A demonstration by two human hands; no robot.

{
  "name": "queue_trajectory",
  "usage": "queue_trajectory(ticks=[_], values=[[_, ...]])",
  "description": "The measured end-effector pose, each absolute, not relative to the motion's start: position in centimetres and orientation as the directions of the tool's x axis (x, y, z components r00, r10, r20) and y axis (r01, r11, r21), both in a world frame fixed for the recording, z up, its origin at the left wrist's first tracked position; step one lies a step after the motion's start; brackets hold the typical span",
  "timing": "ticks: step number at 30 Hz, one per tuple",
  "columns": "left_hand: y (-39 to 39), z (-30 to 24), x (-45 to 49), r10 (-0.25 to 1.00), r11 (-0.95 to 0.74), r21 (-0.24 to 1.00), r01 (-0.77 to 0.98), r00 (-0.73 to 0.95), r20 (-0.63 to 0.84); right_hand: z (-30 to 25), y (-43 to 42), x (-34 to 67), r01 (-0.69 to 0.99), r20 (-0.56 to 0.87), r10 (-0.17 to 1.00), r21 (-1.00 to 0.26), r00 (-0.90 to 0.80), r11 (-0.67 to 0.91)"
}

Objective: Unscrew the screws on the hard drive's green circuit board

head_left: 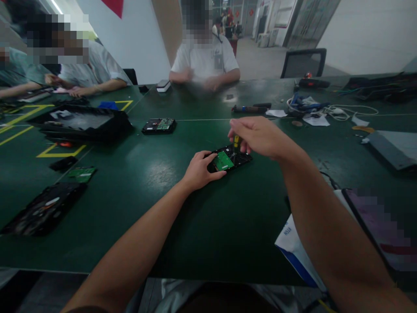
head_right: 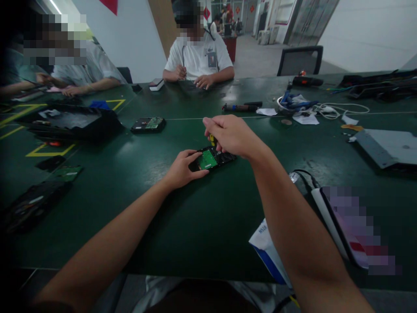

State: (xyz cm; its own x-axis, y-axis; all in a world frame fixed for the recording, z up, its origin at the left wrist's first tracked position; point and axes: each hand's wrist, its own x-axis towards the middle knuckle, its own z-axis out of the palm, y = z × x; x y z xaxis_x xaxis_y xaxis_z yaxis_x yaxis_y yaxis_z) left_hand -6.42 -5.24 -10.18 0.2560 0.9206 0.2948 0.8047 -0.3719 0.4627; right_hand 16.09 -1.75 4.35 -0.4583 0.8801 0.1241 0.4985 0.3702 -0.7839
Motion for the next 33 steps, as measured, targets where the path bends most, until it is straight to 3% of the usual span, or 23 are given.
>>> queue_trajectory(ticks=[4, 9, 12, 18, 23, 29, 33], values=[[-5.22, -10.17, -6.41, 0.923, -0.369, 0.464, 0.805, 0.257, 0.287, 4.44, -1.80, 16.13, 0.488, 0.083, 0.873, -0.802, -0.480, 0.345], [-5.30, -10.00, -6.41, 0.922, -0.371, 0.461, 0.806, 0.262, 0.285, 4.51, -1.42, 16.63, 0.627, 0.197, 0.890, -0.648, -0.412, 0.434], [-5.30, -10.00, -6.43, 0.921, -0.375, 0.457, 0.807, 0.266, 0.286, 4.53, -1.37, 16.63, 0.662, 0.212, 0.902, -0.620, -0.376, 0.422], [-5.12, -10.40, -6.44, 0.920, -0.372, 0.447, 0.814, 0.261, 0.292, 4.49, -1.74, 16.31, 0.544, 0.188, 0.853, -0.699, -0.487, 0.465], [-5.06, -10.55, -6.48, 0.918, -0.377, 0.447, 0.811, 0.262, 0.299, 4.11, -1.48, 16.16, 0.496, 0.106, 0.870, -0.785, -0.482, 0.370], [-5.12, -10.44, -6.49, 0.921, -0.371, 0.452, 0.811, 0.258, 0.292, 4.70, -1.65, 16.17, 0.627, 0.228, 0.873, -0.619, -0.431, 0.472], [-5.13, -10.41, -6.46, 0.920, -0.373, 0.445, 0.814, 0.261, 0.293, 4.80, -1.76, 16.24, 0.644, 0.242, 0.888, -0.616, -0.392, 0.453]])
